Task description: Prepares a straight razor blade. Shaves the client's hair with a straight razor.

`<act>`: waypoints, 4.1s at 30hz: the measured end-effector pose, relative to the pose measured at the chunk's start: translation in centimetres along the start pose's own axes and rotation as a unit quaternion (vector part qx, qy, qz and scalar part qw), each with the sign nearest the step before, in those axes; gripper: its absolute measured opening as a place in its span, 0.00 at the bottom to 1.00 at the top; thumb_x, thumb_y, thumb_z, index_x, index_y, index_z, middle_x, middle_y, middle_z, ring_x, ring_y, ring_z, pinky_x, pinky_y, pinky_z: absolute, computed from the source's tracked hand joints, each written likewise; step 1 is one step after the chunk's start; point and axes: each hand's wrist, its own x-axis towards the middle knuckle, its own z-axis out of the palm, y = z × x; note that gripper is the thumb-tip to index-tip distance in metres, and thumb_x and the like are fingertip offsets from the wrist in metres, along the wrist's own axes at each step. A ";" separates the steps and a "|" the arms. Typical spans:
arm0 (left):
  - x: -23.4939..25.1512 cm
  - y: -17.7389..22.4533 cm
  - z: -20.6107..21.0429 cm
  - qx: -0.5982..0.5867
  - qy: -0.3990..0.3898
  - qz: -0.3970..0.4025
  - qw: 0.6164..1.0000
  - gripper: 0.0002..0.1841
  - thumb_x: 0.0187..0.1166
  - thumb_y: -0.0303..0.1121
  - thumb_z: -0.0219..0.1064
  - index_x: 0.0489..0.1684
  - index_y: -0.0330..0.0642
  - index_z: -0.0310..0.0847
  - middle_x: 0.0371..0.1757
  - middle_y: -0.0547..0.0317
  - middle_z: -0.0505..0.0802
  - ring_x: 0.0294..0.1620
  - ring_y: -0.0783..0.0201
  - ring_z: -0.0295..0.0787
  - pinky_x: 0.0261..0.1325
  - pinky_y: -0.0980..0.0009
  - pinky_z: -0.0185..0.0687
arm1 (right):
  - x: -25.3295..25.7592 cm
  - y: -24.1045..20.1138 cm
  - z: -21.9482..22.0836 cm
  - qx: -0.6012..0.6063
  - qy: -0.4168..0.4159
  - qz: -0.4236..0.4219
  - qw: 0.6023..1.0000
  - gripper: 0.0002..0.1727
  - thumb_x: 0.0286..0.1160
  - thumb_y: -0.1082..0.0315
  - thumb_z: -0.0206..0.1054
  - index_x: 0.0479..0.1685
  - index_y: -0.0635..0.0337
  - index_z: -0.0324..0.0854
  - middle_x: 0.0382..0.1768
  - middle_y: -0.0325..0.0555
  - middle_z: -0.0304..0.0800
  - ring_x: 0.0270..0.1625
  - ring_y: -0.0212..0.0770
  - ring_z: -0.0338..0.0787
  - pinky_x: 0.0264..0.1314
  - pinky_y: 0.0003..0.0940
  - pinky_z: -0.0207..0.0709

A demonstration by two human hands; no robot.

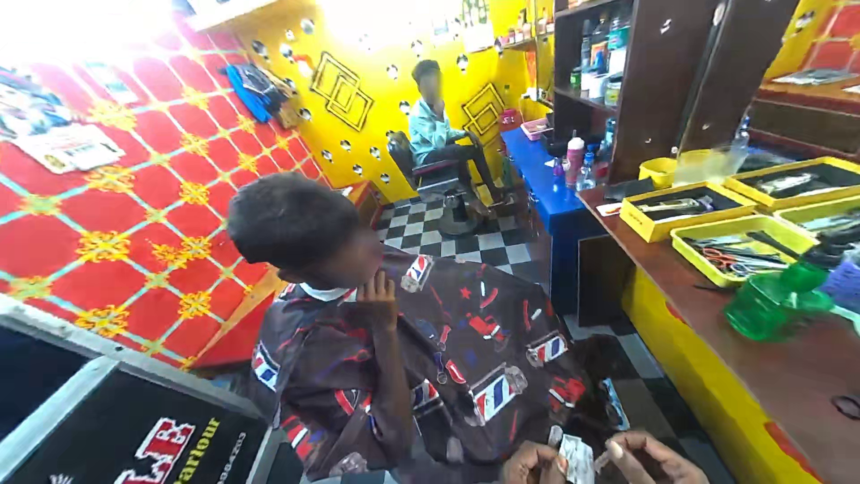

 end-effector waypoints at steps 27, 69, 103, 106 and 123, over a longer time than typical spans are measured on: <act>-0.4 2.6 1.2 -0.038 0.011 0.015 0.999 0.07 0.81 0.24 0.65 0.47 0.28 0.85 0.43 0.52 0.92 0.33 0.68 0.91 0.40 0.72 0.91 | -0.8 -0.8 0.0 -0.044 -0.067 0.000 0.997 0.05 0.74 0.74 0.70 0.43 0.64 0.88 0.40 0.40 0.89 0.34 0.26 0.85 0.37 0.22 0.81; -1.2 1.0 0.9 0.029 0.029 0.018 0.999 0.15 0.81 0.24 0.64 0.64 0.34 0.85 0.55 0.50 0.90 0.45 0.62 0.94 0.43 0.68 0.96 | 1.6 -1.8 1.6 0.050 -0.044 0.183 0.981 0.14 0.68 0.73 0.78 0.52 0.62 0.84 0.35 0.45 0.93 0.35 0.38 0.92 0.36 0.30 0.86; -0.9 1.1 0.6 0.055 -0.011 -0.009 0.998 0.21 0.80 0.21 0.64 0.72 0.41 0.85 0.60 0.50 0.86 0.52 0.64 0.91 0.48 0.71 0.95 | 1.3 -0.2 2.5 0.084 0.032 0.129 0.988 0.15 0.60 0.78 0.81 0.44 0.66 0.83 0.31 0.50 0.95 0.32 0.38 0.93 0.39 0.28 0.86; -0.9 1.0 0.3 0.050 -0.028 -0.012 0.998 0.23 0.79 0.20 0.64 0.74 0.41 0.83 0.63 0.49 0.84 0.56 0.63 0.90 0.52 0.70 0.94 | 1.3 -0.3 2.6 0.096 0.032 0.147 0.984 0.15 0.61 0.79 0.80 0.45 0.66 0.82 0.30 0.49 0.94 0.32 0.37 0.92 0.38 0.27 0.85; 0.1 1.8 -0.2 0.030 0.025 0.001 0.999 0.14 0.72 0.19 0.72 0.55 0.31 0.91 0.58 0.44 0.87 0.46 0.66 0.91 0.53 0.73 0.91 | 1.4 0.0 3.0 0.045 -0.060 0.113 0.991 0.20 0.59 0.84 0.77 0.49 0.63 0.77 0.27 0.41 0.94 0.27 0.31 0.90 0.33 0.27 0.83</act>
